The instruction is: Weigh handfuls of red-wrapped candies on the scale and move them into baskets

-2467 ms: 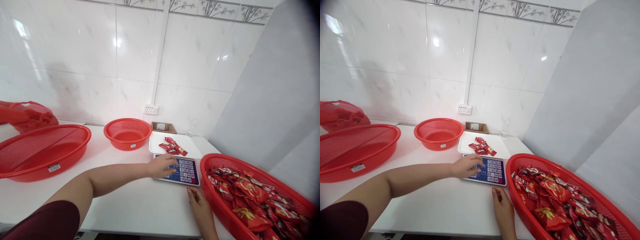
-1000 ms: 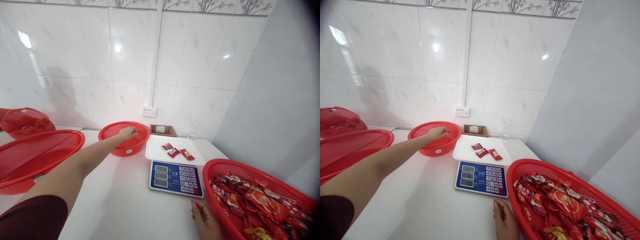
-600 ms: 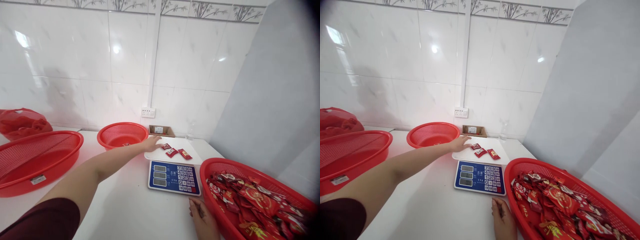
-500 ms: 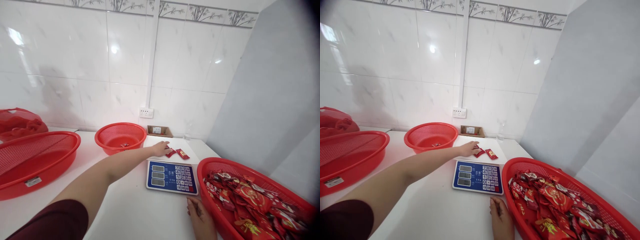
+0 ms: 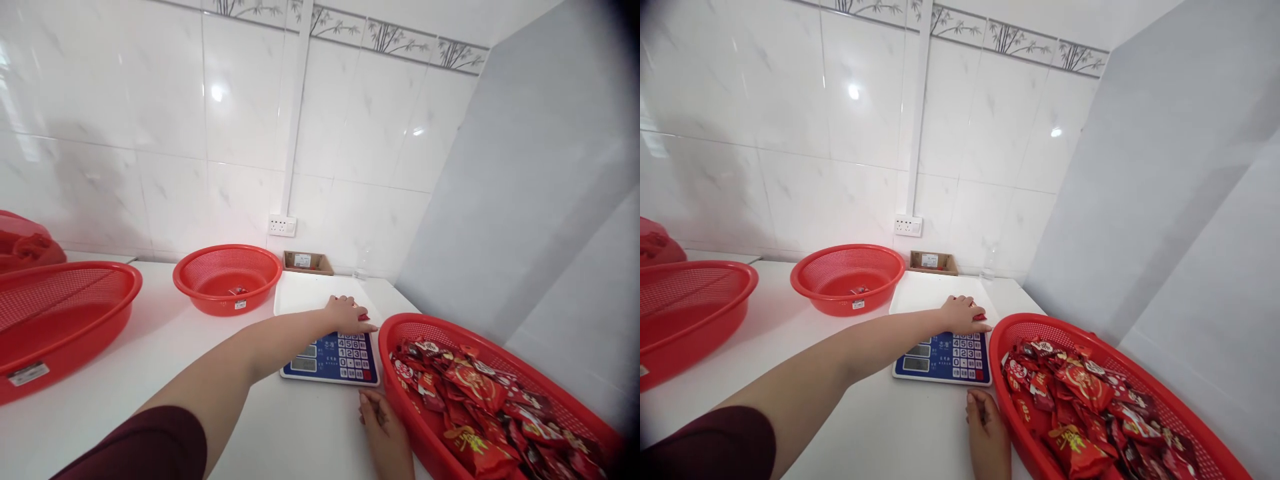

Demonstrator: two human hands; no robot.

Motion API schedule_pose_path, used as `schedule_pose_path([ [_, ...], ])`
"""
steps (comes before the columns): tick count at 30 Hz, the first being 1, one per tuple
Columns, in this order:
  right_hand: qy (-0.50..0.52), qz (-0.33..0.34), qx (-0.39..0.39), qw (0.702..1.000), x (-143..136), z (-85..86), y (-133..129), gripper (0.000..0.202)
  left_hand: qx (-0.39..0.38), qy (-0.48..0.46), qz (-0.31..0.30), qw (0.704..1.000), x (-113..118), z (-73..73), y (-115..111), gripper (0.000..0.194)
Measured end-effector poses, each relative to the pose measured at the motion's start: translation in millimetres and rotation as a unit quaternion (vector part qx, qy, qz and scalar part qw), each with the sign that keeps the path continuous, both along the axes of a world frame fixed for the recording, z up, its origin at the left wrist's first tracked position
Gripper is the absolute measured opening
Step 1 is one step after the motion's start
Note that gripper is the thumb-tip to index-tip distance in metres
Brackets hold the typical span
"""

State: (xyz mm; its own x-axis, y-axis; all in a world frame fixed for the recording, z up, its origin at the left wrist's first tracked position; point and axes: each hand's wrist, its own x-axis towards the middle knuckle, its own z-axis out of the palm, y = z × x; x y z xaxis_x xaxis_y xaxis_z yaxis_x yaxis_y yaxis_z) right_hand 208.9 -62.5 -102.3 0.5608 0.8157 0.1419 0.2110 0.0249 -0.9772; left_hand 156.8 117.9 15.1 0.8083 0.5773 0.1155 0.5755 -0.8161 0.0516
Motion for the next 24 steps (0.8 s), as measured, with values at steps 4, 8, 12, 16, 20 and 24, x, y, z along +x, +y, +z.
schedule_pose_path([
  [4, 0.0, 0.012, -0.005, 1.0, 3.1, -2.2, 0.4, 0.034, 0.049, 0.0, -0.028, 0.998, -18.9, -1.6, -6.8, 0.055],
  [8, -0.012, 0.012, -0.001, 1.0, 5.1, -6.6, 1.7, 0.033, 0.066, 0.001, -0.041, 0.997, -36.2, 0.0, -10.2, 0.046],
  [12, -0.017, -0.009, 0.002, 1.0, 4.7, -8.9, 3.5, 0.033, 0.058, -0.008, -0.025, 0.998, -54.9, 6.6, -7.8, 0.048],
  [16, -0.028, -0.009, 0.003, 1.0, 2.2, -4.3, 1.9, 0.031, 0.046, -0.041, 0.028, 0.998, -85.8, 18.3, 3.5, 0.048],
  [20, -0.04, -0.005, -0.02, 0.999, 0.5, 0.5, -0.2, 0.029, 0.042, -0.079, 0.113, 0.99, -131.2, 33.9, 25.0, 0.049],
  [24, -0.042, 0.014, -0.045, 0.998, 2.5, -0.2, -0.4, 0.026, 0.028, -0.092, 0.205, 0.974, -181.7, 42.3, 45.9, 0.051],
])
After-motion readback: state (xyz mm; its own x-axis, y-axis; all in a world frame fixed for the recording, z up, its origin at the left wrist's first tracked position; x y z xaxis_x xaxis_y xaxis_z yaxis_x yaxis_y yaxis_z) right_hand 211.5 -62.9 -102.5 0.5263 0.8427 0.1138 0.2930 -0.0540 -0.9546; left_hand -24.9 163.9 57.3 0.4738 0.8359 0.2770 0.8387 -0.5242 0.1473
